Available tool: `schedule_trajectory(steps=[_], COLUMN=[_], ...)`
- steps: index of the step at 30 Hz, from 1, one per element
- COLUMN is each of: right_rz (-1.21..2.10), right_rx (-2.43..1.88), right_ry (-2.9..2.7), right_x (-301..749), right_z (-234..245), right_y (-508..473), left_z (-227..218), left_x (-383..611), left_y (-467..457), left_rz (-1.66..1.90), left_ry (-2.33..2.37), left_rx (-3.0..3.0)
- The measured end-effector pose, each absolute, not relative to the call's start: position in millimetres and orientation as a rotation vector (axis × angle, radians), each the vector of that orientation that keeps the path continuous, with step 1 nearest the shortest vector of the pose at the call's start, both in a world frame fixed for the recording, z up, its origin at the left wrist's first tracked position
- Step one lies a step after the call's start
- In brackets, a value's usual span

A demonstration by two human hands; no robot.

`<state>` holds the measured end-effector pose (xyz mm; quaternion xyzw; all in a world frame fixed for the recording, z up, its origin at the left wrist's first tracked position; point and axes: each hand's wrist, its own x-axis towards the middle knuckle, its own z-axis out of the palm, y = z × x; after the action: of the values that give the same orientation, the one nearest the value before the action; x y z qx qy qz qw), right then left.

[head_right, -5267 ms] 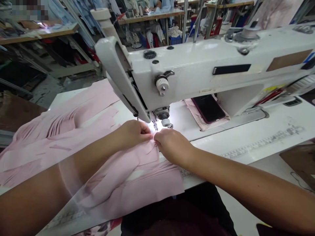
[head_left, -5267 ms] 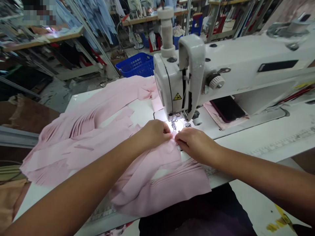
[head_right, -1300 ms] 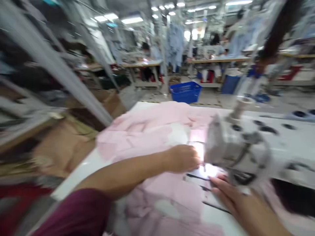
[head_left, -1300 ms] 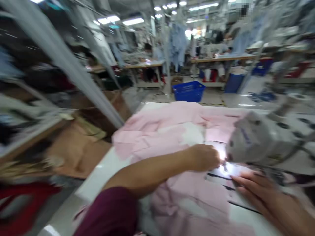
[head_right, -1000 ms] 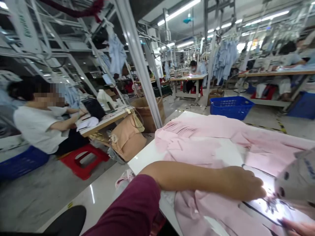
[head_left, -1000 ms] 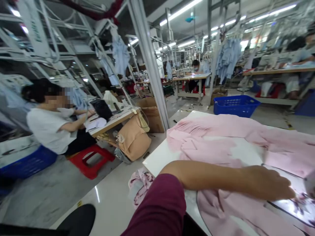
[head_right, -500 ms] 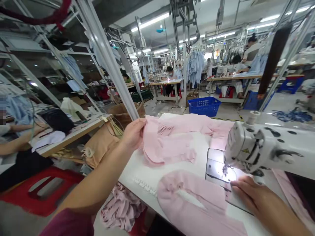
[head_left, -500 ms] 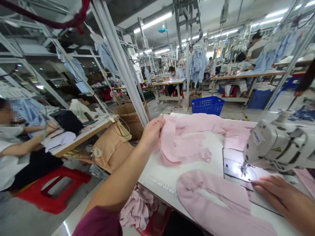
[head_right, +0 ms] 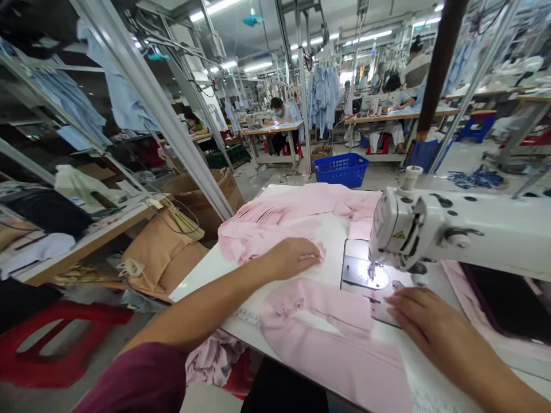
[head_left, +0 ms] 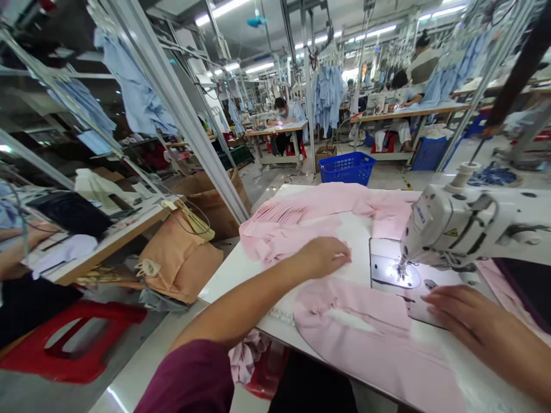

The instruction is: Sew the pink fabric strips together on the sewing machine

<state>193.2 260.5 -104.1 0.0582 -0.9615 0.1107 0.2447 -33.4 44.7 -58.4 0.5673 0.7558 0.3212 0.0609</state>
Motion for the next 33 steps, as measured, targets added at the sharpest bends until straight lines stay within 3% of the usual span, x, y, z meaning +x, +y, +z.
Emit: schedule_trajectory(steps=[4, 11, 17, 28, 33], right_rz=[0.331, 0.437, 0.347, 0.142, 0.145], right_rx=[0.415, 0.326, 0.359, 0.309, 0.345], right_ry=[-2.676, -2.811, -2.845, -2.767, -2.783], right_x=[224, 243, 250, 263, 272], right_z=[-93, -104, -100, -103, -111], right_y=[224, 192, 191, 187, 192], left_z=[-84, -99, -83, -90, -94], left_x=[-9, 1, 12, 25, 22], left_y=[65, 61, 82, 92, 97], left_rz=[0.765, 0.672, 0.536, 0.866, 0.793], left_ry=[2.062, 1.919, 2.105, 1.973, 1.992], left_rx=[1.843, 2.218, 1.798, 1.597, 1.757])
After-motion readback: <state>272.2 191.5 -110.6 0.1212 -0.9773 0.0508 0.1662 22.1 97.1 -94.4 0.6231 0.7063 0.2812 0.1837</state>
